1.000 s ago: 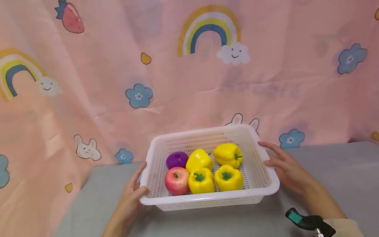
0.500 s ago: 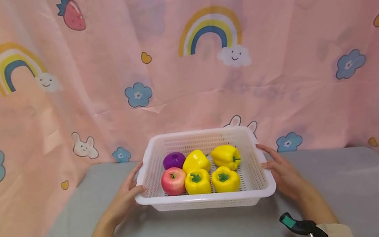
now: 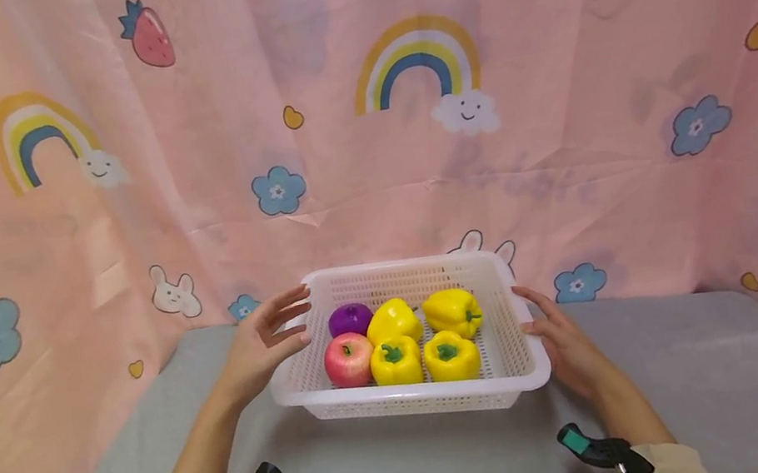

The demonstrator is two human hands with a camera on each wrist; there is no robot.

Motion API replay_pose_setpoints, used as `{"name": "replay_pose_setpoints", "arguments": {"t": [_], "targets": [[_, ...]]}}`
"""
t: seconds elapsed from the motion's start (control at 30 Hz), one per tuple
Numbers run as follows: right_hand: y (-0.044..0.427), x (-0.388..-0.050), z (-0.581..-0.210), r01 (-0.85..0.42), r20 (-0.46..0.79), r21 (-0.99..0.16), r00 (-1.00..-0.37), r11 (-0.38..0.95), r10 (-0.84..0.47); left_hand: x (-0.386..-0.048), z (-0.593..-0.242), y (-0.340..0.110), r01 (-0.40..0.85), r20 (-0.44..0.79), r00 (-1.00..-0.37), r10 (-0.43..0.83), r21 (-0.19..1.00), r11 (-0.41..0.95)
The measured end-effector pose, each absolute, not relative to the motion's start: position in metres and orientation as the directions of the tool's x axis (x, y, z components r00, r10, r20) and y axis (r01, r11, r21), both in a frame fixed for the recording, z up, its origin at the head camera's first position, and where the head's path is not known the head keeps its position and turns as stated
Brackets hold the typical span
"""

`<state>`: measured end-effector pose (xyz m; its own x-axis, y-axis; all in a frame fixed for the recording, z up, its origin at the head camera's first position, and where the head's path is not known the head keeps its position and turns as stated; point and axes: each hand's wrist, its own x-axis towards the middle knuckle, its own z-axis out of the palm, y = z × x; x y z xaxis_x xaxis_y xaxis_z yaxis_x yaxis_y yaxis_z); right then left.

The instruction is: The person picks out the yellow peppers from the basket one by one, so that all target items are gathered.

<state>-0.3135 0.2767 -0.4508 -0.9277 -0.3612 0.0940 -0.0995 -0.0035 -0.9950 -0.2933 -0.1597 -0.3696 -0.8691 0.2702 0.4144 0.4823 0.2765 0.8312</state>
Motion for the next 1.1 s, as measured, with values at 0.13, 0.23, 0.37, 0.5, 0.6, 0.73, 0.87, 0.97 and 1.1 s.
{"name": "replay_pose_setpoints", "arguments": {"t": [0.13, 0.23, 0.37, 0.5, 0.6, 0.73, 0.87, 0.97, 1.1], "targets": [[0.28, -0.317, -0.449, -0.114, 0.106, -0.994, -0.926, -0.001, -0.363, -0.302, -0.362, -0.141, 0.45, 0.348, -0.876, 0.334, 0.838, 0.309], [0.28, -0.319, -0.448, -0.119, 0.116, -0.993, -0.92, -0.015, -0.373, -0.307, -0.359, -0.128, 0.417, 0.292, -0.885, 0.364, 0.843, 0.339], [0.281, -0.32, -0.448, -0.121, 0.125, -0.992, -0.916, -0.034, -0.381, -0.314, -0.361, -0.112, 0.416, 0.259, -0.873, 0.414, 0.839, 0.352], [0.282, -0.318, -0.45, -0.119, 0.123, -0.992, -0.921, -0.033, -0.371, -0.32, -0.365, -0.1, 0.438, 0.256, -0.856, 0.45, 0.821, 0.367], [0.281, -0.317, -0.451, -0.115, 0.112, -0.993, -0.924, -0.013, -0.366, -0.322, -0.367, -0.094, 0.442, 0.247, -0.855, 0.456, 0.807, 0.393], [0.278, -0.317, -0.452, -0.112, 0.098, -0.994, -0.927, 0.018, -0.361, -0.325, -0.37, -0.089, 0.431, 0.225, -0.859, 0.461, 0.802, 0.413], [0.276, -0.317, -0.453, -0.112, 0.095, -0.993, -0.932, 0.029, -0.35, -0.329, -0.374, -0.084, 0.422, 0.193, -0.854, 0.482, 0.8, 0.426], [0.276, -0.317, -0.454, -0.114, 0.097, -0.993, -0.933, 0.028, -0.345, -0.332, -0.378, -0.08, 0.405, 0.156, -0.851, 0.501, 0.803, 0.437], [0.275, -0.316, -0.454, -0.118, 0.102, -0.993, -0.936, 0.028, -0.337, -0.333, -0.381, -0.076, 0.375, 0.108, -0.851, 0.513, 0.809, 0.452]]}}
